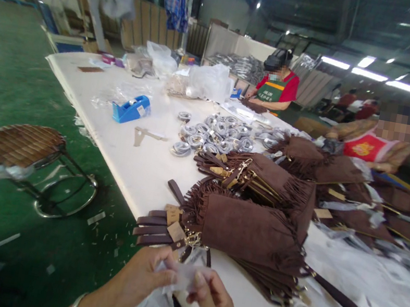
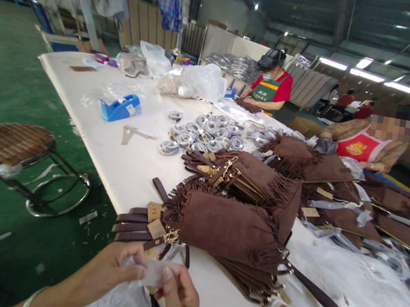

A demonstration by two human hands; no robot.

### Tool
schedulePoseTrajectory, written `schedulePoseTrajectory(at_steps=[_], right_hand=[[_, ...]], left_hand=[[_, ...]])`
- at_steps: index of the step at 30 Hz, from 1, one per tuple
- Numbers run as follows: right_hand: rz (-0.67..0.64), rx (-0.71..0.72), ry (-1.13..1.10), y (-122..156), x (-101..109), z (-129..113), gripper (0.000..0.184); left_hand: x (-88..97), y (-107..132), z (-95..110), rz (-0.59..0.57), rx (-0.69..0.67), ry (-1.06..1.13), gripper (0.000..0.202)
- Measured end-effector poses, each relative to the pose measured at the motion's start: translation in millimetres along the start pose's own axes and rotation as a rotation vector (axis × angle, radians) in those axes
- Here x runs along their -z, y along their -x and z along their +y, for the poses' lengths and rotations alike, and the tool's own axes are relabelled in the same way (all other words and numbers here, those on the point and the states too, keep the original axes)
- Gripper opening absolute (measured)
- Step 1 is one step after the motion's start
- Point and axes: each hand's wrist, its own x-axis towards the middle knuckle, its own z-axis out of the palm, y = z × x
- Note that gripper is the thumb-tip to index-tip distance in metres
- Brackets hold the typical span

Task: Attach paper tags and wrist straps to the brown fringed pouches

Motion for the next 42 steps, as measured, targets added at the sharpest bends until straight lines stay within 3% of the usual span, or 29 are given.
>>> schedulePoseTrajectory(at_steps=[6,13,18,21,27,29,36,39,42], right_hand=[[0.094,-0.065,0.178,8,15,12,0.033],[-0.009,-0.088,0.361,12,12,34,0.034],[-0.059,-0.098,0.407,9,3,47,0.032],[-0.091,-0.12,0.402,6,-3,53,0.032],[-0.156,-0.157,0.387,-3,-13,53,0.024],[-0.18,-0.136,0.446,-7,-21,53,0.023],[-0.294,-0.005,0.723,-16,-57,64,0.03],[-0.335,0.033,0.764,-17,-68,64,0.033],[-0.345,0.044,0.752,-19,-74,66,0.033]], left_hand=[[12.8,12,-22,-0.059,0.067,-0.178,0.01],[23.0,22,-54,-0.094,0.07,-0.373,0.029],[28.3,35,-61,-0.172,0.176,-0.199,0.048],[33.6,38,-72,-0.196,0.201,-0.032,0.046],[47.6,36,-115,-0.032,0.302,0.089,0.038],[54.6,41,-116,-0.039,0.312,0.036,0.04],[83.7,57,-87,-0.184,0.379,0.022,0.05],[87.6,52,-92,-0.168,0.35,0.137,0.039],[83.5,44,-104,-0.127,0.351,0.336,0.048]])
